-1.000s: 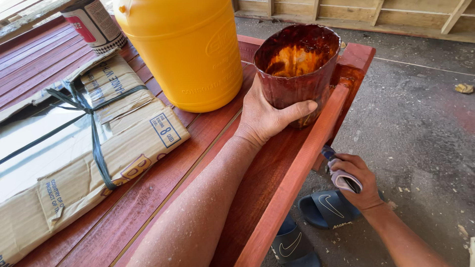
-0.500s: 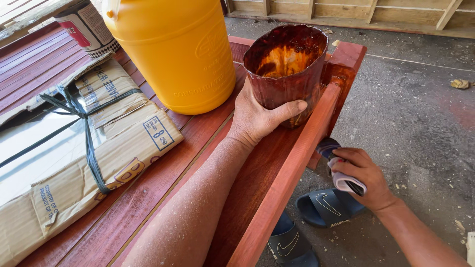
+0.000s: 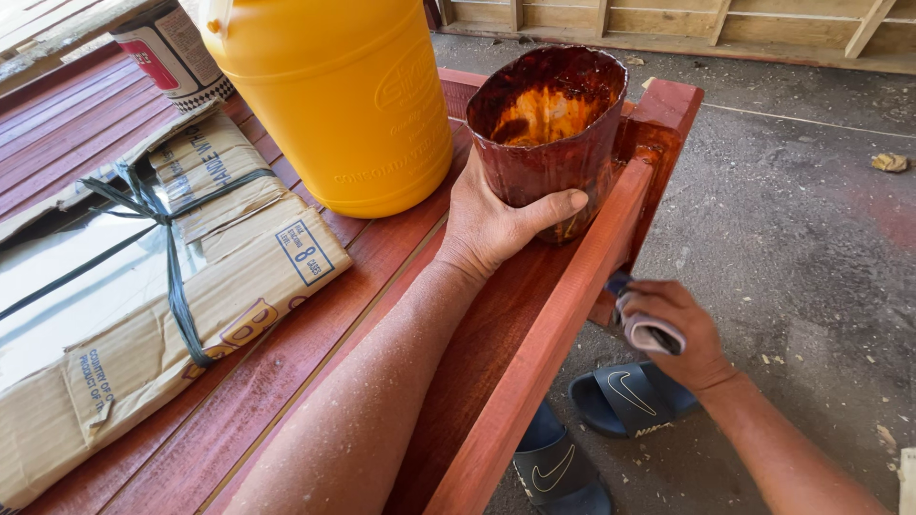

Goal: The person holds a can of reddish-brown wood stain in one hand and wipes the stain onto the slats and frame of a red wooden bench with a cloth-wrapped applicator, working across the tabletop, edges and legs, and re-dips the applicator into the can as they cover the surface.

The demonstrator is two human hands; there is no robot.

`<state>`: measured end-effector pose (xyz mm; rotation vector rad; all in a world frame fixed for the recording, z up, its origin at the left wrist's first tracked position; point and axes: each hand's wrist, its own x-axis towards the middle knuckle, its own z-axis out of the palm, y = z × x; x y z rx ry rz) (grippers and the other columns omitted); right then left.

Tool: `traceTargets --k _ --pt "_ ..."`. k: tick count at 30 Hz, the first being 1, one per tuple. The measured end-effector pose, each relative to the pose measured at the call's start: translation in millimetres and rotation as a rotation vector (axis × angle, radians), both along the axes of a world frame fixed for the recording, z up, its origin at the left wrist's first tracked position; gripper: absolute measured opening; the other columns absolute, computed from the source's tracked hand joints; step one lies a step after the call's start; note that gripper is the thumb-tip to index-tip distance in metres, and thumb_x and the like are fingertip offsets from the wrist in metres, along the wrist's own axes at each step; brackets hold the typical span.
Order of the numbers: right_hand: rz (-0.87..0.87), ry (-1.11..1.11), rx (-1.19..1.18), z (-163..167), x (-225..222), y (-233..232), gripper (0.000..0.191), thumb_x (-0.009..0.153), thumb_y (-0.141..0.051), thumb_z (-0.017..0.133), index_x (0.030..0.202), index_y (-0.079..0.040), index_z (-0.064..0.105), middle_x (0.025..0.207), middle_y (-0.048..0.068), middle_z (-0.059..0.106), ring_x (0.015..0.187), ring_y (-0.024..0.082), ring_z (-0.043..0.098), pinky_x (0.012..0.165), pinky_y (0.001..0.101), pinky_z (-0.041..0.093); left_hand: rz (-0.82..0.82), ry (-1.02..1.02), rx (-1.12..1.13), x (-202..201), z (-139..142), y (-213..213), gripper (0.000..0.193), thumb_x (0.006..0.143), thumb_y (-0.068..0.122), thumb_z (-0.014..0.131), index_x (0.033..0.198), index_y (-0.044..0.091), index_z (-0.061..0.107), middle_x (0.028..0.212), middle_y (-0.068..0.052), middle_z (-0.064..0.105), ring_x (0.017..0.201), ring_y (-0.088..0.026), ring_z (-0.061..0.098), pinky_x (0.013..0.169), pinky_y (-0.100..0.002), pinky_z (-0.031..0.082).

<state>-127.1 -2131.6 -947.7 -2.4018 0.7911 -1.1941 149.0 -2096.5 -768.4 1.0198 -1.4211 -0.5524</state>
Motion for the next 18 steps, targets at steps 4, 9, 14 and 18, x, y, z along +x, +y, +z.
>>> traceTargets --k 4,9,14,18 --pt "-0.026 0.004 -0.043 13.2 -3.8 2.6 0.035 0.071 -0.002 0.077 0.104 -0.010 0.068 0.118 0.011 0.066 0.108 0.029 0.067 0.091 0.0383 0.055 0.027 -0.016 -0.039 -0.3 -1.4 0.1 0.092 0.069 0.042 0.094 0.140 0.003 0.050 0.137 -0.013 0.067 0.128 -0.022 0.065 0.113 -0.037 0.051" --pt "0.021 0.054 0.063 -15.5 13.4 4.5 0.044 0.063 0.000 0.078 0.104 -0.010 0.069 0.115 0.011 0.066 0.109 0.032 0.065 0.093 0.0411 0.053 -0.019 0.025 -0.031 1.3 -1.6 -0.1 0.091 0.069 0.040 0.094 0.140 0.002 0.051 0.136 -0.012 0.067 0.127 -0.021 0.065 0.113 -0.037 0.052" --pt "-0.050 0.091 0.090 -23.2 31.5 3.7 0.043 0.066 0.004 0.077 0.106 -0.011 0.069 0.115 0.010 0.068 0.112 0.033 0.065 0.096 0.0399 0.053 0.008 0.001 -0.067 1.3 -1.2 -2.6 0.090 0.070 0.039 0.095 0.139 0.002 0.051 0.135 -0.012 0.068 0.127 -0.021 0.065 0.113 -0.036 0.052" --pt "0.055 -0.079 0.076 -8.1 15.2 3.4 0.042 0.068 0.004 0.075 0.107 -0.010 0.068 0.116 0.010 0.068 0.111 0.031 0.066 0.095 0.0398 0.053 -0.011 0.025 -0.009 0.2 -3.1 -2.1 0.090 0.069 0.039 0.094 0.139 0.001 0.051 0.134 -0.011 0.068 0.125 -0.021 0.066 0.112 -0.035 0.053"
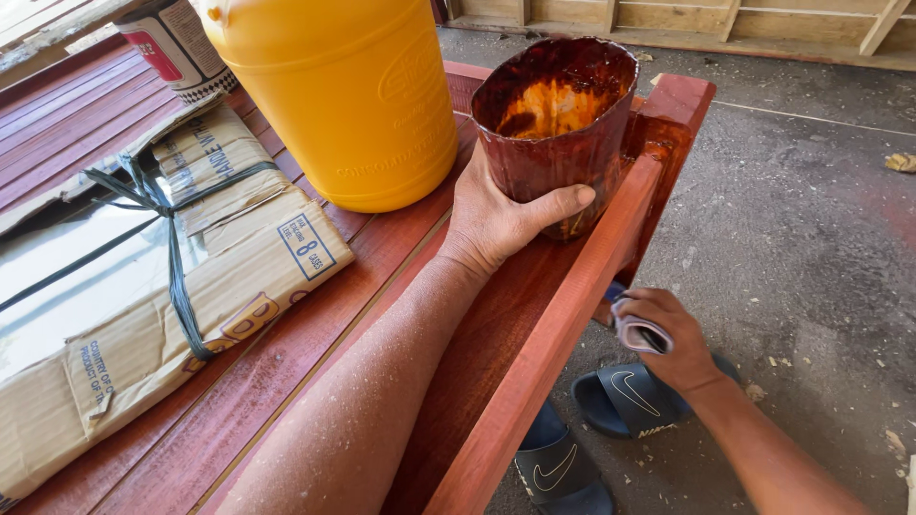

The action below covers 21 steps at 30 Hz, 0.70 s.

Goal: The person holds a can of reddish-brown wood stain in one hand and wipes the stain onto the slats and frame of a red wooden bench with a cloth-wrapped applicator, working across the tabletop, edges and legs, and re-dips the applicator into the can as they cover the surface.

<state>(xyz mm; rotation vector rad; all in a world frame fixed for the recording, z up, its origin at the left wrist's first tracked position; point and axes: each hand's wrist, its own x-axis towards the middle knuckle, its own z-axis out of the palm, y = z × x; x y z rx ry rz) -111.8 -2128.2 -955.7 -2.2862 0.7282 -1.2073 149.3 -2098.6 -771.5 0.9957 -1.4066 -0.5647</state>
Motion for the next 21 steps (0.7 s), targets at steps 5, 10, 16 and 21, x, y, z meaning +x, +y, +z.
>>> traceTargets --k 5,10,16,21 --pt "-0.112 0.062 -0.050 -5.9 -9.2 6.1 0.038 0.069 0.001 0.077 0.104 -0.013 0.068 0.115 0.009 0.068 0.110 0.030 0.066 0.094 0.0387 0.053 0.033 -0.019 -0.044 -1.5 -1.0 -0.8 0.090 0.069 0.038 0.094 0.139 0.001 0.051 0.135 -0.011 0.067 0.126 -0.021 0.065 0.112 -0.035 0.052" --pt "-0.132 0.267 0.043 -25.9 17.6 1.5 0.040 0.067 0.001 0.078 0.104 -0.013 0.068 0.112 0.008 0.068 0.111 0.032 0.064 0.094 0.0405 0.053 0.002 -0.008 -0.023 -0.4 -1.1 0.6 0.091 0.070 0.041 0.094 0.140 0.002 0.051 0.135 -0.012 0.068 0.126 -0.021 0.065 0.113 -0.036 0.053" --pt "-0.093 0.175 -0.016 -13.2 10.7 -3.0 0.045 0.065 0.002 0.075 0.107 -0.013 0.067 0.115 0.009 0.068 0.112 0.033 0.064 0.095 0.0426 0.053 0.020 -0.036 -0.010 1.1 1.2 -0.8 0.092 0.069 0.044 0.093 0.140 0.003 0.051 0.135 -0.012 0.068 0.126 -0.021 0.066 0.112 -0.036 0.053" --pt "-0.102 0.181 -0.029 -9.7 3.7 3.7 0.044 0.065 -0.002 0.078 0.106 -0.014 0.067 0.115 0.008 0.067 0.108 0.033 0.064 0.091 0.0428 0.054 0.045 -0.040 0.002 0.3 -0.3 -0.7 0.092 0.068 0.044 0.093 0.139 0.003 0.051 0.135 -0.012 0.068 0.126 -0.022 0.066 0.111 -0.036 0.054"
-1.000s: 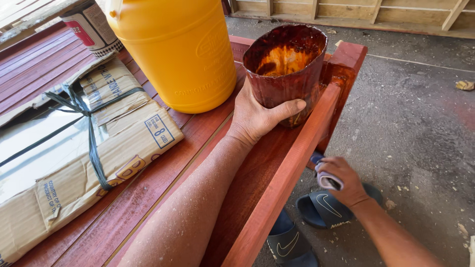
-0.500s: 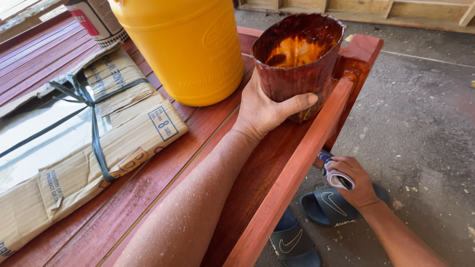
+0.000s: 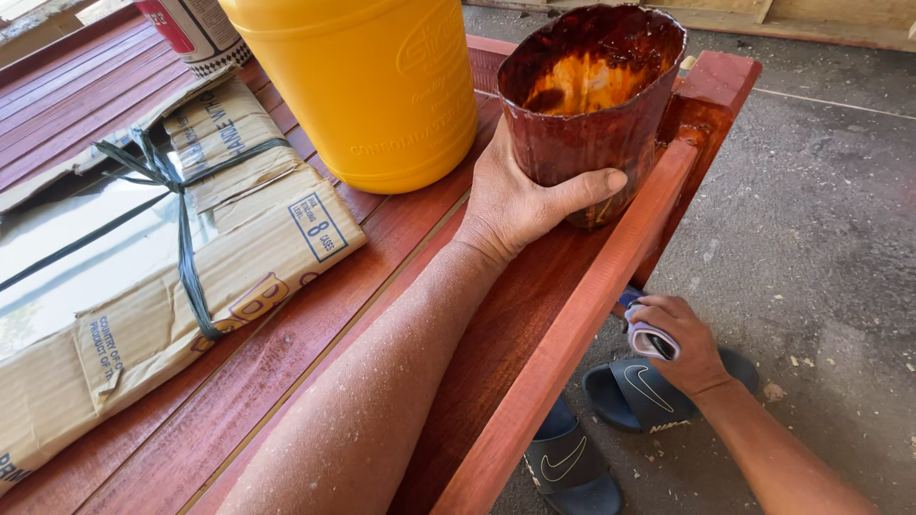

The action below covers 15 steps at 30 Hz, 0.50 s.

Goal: The person holds a can of reddish-brown wood stain in one hand and wipes the stain onto the slats and frame of a red wooden bench with a cloth-wrapped applicator, working across the tabletop, edges and legs, and re-dips the applicator into the can as they cover the surface.

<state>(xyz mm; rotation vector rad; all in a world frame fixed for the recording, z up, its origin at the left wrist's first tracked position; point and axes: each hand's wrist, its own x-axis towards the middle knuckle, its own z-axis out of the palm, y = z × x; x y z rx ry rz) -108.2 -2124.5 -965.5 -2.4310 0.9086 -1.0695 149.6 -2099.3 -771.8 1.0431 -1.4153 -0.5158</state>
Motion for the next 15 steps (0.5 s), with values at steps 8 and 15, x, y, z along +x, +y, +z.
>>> traceTargets --k 8,15 --pt "-0.132 0.237 0.112 -29.7 23.2 2.8 0.031 0.073 -0.003 0.073 0.101 -0.016 0.067 0.113 0.005 0.068 0.115 0.032 0.062 0.097 0.0414 0.051 -0.056 0.023 -0.049 0.3 -4.6 -3.3 0.092 0.070 0.042 0.094 0.140 0.002 0.050 0.135 -0.013 0.068 0.127 -0.022 0.066 0.113 -0.037 0.054" --pt "-0.107 0.212 0.083 -40.6 -4.7 8.3 0.028 0.073 -0.010 0.074 0.100 -0.017 0.067 0.111 0.006 0.068 0.110 0.033 0.063 0.092 0.0418 0.053 -0.058 0.017 -0.053 0.6 -6.0 -4.4 0.091 0.071 0.040 0.094 0.140 0.001 0.050 0.135 -0.012 0.068 0.126 -0.022 0.066 0.113 -0.036 0.053"
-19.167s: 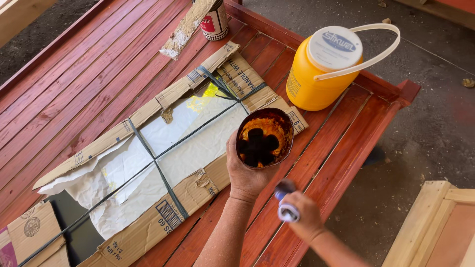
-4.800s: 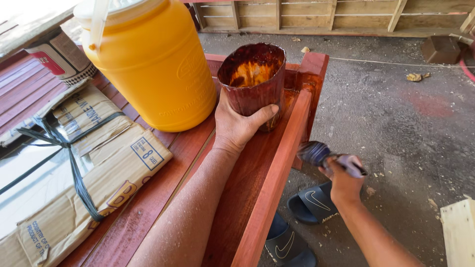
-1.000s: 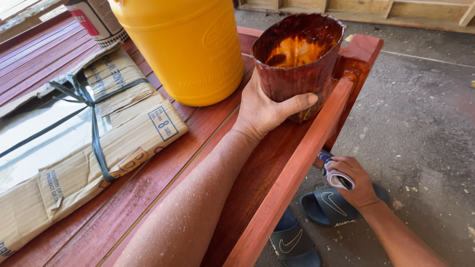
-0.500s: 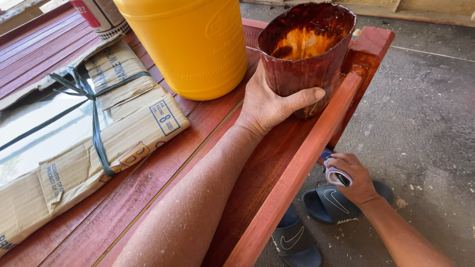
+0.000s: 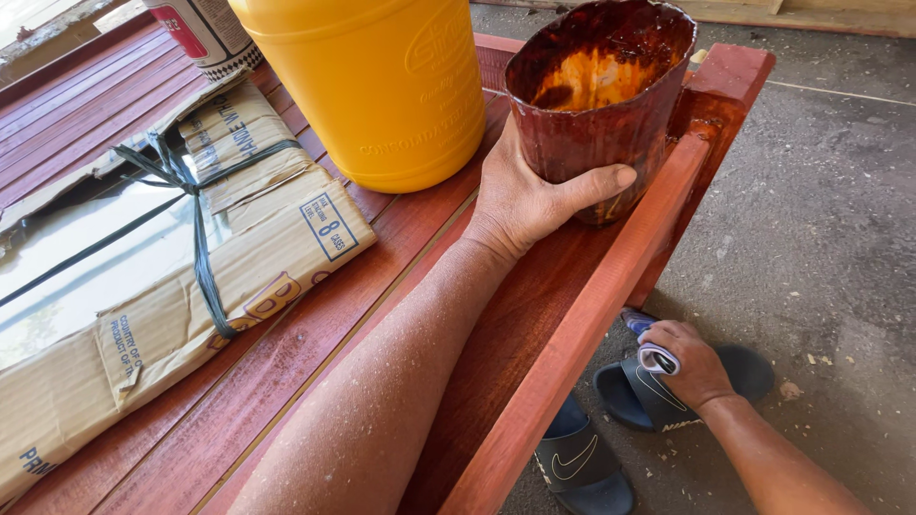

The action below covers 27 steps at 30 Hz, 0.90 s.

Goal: The person holds a can of reddish-brown wood stain in one hand and wipes the stain onto the slats and frame of a red wooden bench with a cloth-wrapped applicator, working across the tabletop, edges and legs, and re-dips the applicator into the can as they cover the surface.

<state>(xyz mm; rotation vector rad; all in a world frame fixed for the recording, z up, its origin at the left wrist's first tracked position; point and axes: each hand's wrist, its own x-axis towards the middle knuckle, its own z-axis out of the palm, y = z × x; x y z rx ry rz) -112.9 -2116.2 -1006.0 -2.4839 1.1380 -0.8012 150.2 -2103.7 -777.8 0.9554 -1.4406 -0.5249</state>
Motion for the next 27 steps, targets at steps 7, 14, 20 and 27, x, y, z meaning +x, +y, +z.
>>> traceTargets --k 7,14,20,27 --pt "-0.034 -0.061 0.005 14.1 -9.0 13.3 0.030 0.072 -0.009 0.073 0.101 -0.016 0.068 0.109 0.006 0.070 0.109 0.031 0.065 0.092 0.0408 0.054 0.007 0.016 0.011 -1.4 5.8 4.7 0.092 0.070 0.042 0.094 0.140 0.002 0.051 0.135 -0.012 0.068 0.126 -0.022 0.066 0.113 -0.036 0.053" --pt "0.024 -0.012 -0.014 13.0 18.4 8.6 0.044 0.061 -0.004 0.073 0.103 -0.015 0.067 0.112 0.007 0.069 0.112 0.035 0.062 0.093 0.0432 0.052 0.084 -0.064 0.037 0.2 6.7 3.7 0.091 0.068 0.046 0.093 0.138 0.004 0.052 0.133 -0.012 0.070 0.125 -0.022 0.068 0.111 -0.035 0.054" --pt "0.021 -0.044 0.006 16.6 7.9 -7.0 0.035 0.070 -0.005 0.078 0.103 -0.015 0.069 0.115 0.007 0.070 0.112 0.033 0.064 0.093 0.0415 0.053 0.056 -0.026 0.011 -0.6 2.8 2.5 0.092 0.069 0.043 0.094 0.139 0.003 0.051 0.136 -0.012 0.068 0.127 -0.022 0.066 0.113 -0.036 0.053" --pt "0.057 -0.287 -0.179 64.8 -28.4 2.5 0.035 0.072 -0.002 0.078 0.105 -0.011 0.069 0.118 0.009 0.069 0.116 0.026 0.068 0.097 0.0356 0.056 -0.033 0.040 -0.037 -2.6 2.5 0.6 0.093 0.070 0.040 0.095 0.142 0.002 0.049 0.137 -0.013 0.066 0.128 -0.022 0.064 0.115 -0.037 0.052"
